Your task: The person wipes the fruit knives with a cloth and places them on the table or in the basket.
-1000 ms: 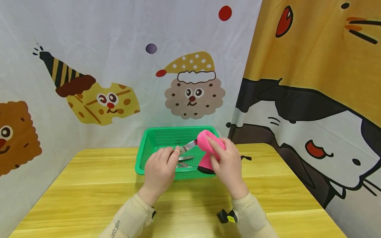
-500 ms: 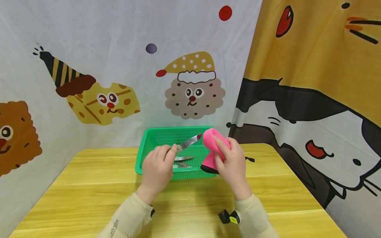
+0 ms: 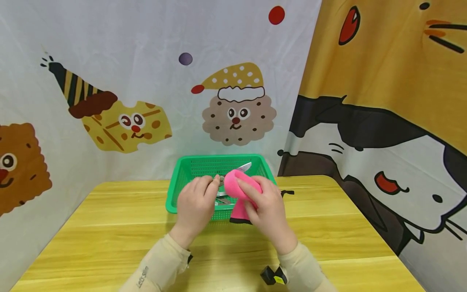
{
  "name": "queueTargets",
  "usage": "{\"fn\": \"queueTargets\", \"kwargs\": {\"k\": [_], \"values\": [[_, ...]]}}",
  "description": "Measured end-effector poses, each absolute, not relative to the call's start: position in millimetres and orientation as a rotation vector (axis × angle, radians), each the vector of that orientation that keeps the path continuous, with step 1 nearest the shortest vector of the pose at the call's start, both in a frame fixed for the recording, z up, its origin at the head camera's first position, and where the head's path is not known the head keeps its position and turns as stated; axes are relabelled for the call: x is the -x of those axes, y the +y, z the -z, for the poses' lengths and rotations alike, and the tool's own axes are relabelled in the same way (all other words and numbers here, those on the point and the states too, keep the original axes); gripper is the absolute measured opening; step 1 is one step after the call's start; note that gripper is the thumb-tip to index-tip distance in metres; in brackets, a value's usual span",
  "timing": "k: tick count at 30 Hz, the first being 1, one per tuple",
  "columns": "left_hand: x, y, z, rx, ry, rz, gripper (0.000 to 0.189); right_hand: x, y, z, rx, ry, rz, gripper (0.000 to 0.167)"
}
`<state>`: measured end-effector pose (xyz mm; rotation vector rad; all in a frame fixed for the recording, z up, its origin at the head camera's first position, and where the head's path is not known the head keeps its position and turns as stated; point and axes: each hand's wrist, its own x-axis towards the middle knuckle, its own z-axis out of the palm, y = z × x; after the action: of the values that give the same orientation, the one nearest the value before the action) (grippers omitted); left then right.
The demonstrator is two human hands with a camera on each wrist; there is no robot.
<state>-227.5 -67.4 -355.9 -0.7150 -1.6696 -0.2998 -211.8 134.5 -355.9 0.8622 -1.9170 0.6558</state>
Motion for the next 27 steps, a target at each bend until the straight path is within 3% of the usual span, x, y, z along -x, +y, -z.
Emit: {"fn": "queueTargets", "kwargs": {"k": [10, 27], "values": [[224, -69, 362, 0.754, -1.669, 0.309, 0.018, 210, 125, 361, -0.907, -1.975, -0.657, 0.048], [225, -66, 363, 0.746, -1.637, 0.368, 0.01, 217, 137, 357, -0.779, -1.976, -0.649, 0.05]]}}
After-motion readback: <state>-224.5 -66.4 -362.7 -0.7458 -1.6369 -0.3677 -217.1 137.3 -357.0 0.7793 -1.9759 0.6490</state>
